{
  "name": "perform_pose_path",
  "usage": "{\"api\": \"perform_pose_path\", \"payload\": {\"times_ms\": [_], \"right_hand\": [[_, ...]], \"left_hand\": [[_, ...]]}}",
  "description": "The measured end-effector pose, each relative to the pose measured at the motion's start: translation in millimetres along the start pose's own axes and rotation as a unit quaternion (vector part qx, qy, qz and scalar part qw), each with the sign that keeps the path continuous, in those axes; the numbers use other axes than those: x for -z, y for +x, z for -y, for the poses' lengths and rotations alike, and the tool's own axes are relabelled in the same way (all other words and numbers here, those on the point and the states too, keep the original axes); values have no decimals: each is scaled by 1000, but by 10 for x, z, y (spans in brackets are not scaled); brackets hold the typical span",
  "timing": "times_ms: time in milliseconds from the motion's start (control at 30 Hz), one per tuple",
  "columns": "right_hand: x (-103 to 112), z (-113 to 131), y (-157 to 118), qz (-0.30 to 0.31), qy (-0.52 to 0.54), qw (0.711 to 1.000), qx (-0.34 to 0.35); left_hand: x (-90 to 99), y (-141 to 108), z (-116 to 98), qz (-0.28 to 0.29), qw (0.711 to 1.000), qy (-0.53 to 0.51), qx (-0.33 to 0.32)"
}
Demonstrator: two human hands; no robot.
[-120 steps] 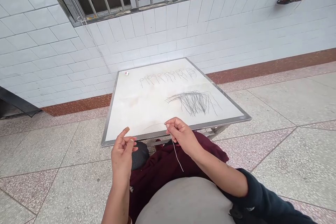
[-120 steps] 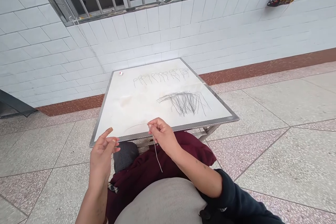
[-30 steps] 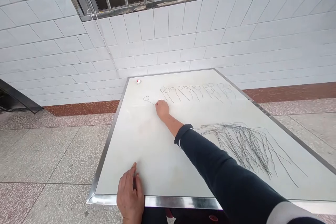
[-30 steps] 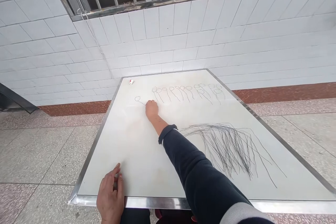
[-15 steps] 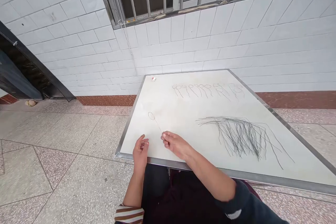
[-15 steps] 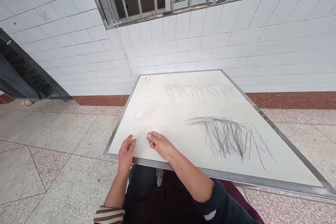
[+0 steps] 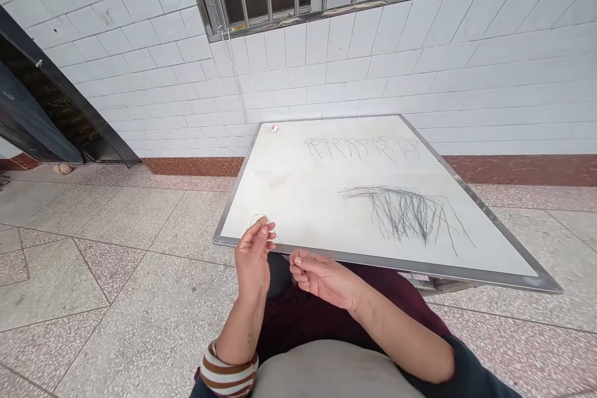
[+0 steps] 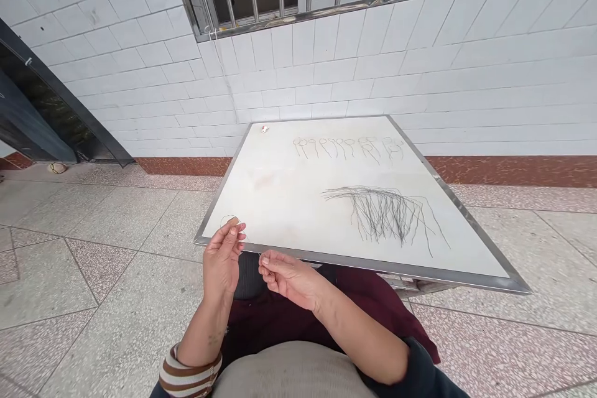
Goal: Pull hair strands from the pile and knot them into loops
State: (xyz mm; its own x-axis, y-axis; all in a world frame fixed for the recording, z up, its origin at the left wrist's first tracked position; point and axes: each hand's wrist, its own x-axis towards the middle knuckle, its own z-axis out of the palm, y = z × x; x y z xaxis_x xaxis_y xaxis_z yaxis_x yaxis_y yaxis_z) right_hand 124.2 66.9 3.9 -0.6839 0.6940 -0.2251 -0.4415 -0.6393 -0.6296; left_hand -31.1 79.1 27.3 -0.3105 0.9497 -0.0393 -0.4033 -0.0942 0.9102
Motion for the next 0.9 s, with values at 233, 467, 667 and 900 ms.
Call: {"api": "perform_pose_path", "payload": {"times_ms": [233, 467, 667, 900], "right_hand": [[-287, -9, -196, -19, -327, 936, 129], [-288, -57, -159, -113, -363, 887, 261], [-236, -56, -190, -173, -354, 858, 329], [-250, 8, -222, -192, -301, 882, 309]], "left_hand": [[-53, -319, -215, 43, 988, 139, -59], [-89, -509, -202, 80, 953, 271, -110], [-167, -572, -164, 124, 956, 253, -83], [-193, -535, -111, 184, 980, 74, 29]]}}
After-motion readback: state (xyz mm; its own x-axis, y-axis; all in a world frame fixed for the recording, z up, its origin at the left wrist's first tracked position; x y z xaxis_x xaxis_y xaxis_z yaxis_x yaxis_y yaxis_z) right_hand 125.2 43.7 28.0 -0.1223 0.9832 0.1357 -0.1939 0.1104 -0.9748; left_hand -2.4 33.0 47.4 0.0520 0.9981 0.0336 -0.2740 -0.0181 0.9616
